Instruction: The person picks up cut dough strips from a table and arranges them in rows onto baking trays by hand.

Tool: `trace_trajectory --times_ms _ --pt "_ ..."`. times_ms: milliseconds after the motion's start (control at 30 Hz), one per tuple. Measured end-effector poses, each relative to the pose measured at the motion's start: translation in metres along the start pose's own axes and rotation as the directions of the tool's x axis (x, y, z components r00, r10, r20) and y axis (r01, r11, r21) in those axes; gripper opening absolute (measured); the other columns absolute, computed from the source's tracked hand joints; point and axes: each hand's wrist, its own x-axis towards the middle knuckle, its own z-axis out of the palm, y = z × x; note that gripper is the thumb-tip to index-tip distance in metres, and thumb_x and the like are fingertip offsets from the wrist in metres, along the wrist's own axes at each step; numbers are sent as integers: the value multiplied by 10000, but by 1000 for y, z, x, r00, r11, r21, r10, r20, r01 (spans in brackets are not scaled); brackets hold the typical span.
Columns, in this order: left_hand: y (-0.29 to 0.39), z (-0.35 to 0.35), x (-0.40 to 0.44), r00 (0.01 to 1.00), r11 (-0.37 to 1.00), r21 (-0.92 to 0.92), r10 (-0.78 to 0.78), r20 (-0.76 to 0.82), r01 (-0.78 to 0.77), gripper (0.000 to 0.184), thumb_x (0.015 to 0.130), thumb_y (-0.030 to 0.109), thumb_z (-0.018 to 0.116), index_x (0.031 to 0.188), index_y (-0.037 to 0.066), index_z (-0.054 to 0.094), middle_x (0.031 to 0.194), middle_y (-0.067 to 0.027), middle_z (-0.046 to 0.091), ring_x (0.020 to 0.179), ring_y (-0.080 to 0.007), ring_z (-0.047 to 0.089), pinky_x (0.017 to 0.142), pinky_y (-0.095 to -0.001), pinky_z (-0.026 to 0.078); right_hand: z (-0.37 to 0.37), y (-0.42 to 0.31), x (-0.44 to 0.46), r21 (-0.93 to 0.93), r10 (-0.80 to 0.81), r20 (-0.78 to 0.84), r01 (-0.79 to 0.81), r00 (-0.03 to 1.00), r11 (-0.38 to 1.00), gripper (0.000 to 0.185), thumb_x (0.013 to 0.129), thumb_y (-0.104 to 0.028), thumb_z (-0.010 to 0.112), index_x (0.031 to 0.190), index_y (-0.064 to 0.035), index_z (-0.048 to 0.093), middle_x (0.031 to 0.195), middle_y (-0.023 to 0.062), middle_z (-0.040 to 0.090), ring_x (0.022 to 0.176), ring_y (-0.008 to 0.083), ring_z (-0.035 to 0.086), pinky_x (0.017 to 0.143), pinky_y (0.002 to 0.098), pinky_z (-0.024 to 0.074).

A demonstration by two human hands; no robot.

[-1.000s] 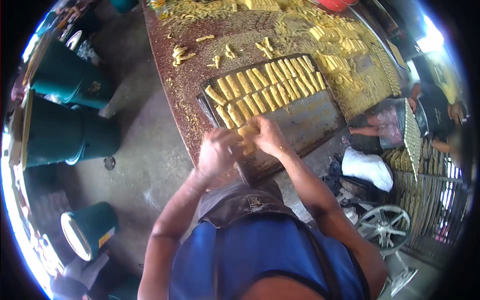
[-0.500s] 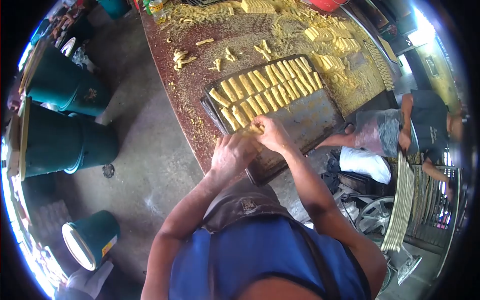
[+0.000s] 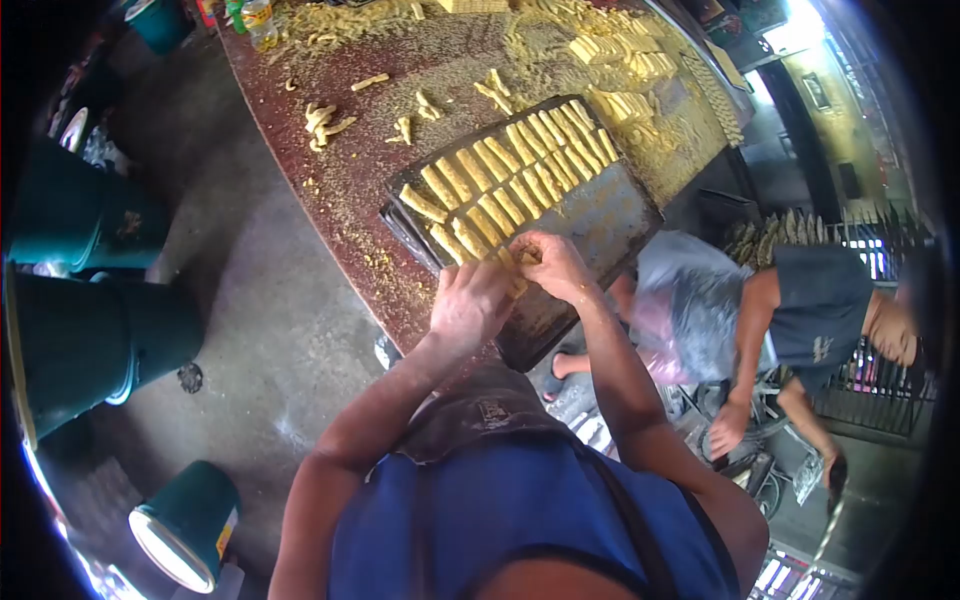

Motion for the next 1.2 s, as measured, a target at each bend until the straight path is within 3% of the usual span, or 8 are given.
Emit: trace_trajectory --times_ms 167,333,433,633,700,933,1033,1200 --pt "2 -26 -3 999 1000 2 -18 -48 18 420 727 311 791 1093 143 672 1130 -73 613 1055 -277 585 868 -432 428 -15 1 -10 130 -2 -64 11 998 991 329 769 -93 760 1082 -34 674 995 135 728 917 245 706 852 328 539" --pt "-8 -20 -13 997 999 16 -49 56 48 412 732 268 786 1104 131 672 1147 -86 605 1066 -296 579 864 -436 445 -5 -2 -12 -339 40 -190 -104 981 935 421 770 -144 785 1160 -42 662 1013 163 725 943 278 710 830 370 553" --pt "-5 -17 -12 1000 1000 -7 -29 3 29 402 734 261 786 1097 129 675 1139 -75 612 1045 -294 594 857 -435 450 -1 11 -9 -20 70 -214 -76 974 997 393 785 -168 780 1139 -37 672 1003 174 725 925 292 712 811 380 556" --pt "-2 -19 -13 998 998 14 -53 -41 54 414 721 274 801 1098 147 682 1129 -51 633 1008 -271 614 847 -428 452 6 17 -10 -43 -92 -276 83 957 996 234 813 -87 746 1033 -17 711 951 104 749 850 171 709 768 304 548" --pt "-2 -13 -10 996 999 29 -33 -77 36 407 718 290 812 1088 170 693 1088 -26 651 981 -245 617 817 -415 445 9 27 -6 -56 -132 -251 122 959 991 291 817 -172 760 1058 -21 701 997 159 727 929 304 711 814 377 552" --pt "2 -25 0 973 992 50 -106 -207 119 320 747 186 800 1046 136 699 1082 -29 667 951 -218 620 868 -385 424 -140 61 10 225 196 -518 -88 833 970 306 906 -245 708 1160 -76 676 1204 128 677 1075 226 656 941 362 539" --pt "-1 -26 9 917 960 63 -241 -317 274 289 773 97 780 1048 105 692 1061 -40 669 965 -229 620 894 -381 433 -232 147 69 257 233 -593 -94 771 962 378 861 -214 757 1178 -35 656 979 128 709 769 173 676 593 309 546" --pt "-12 -18 37 842 889 237 -243 -481 391 218 855 81 723 1071 70 691 1106 -87 669 1044 -266 613 907 -391 474 -346 222 203 465 288 -385 -85 877 881 439 893 -296 709 1246 -48 629 1107 90 667 966 222 652 697 387 549"
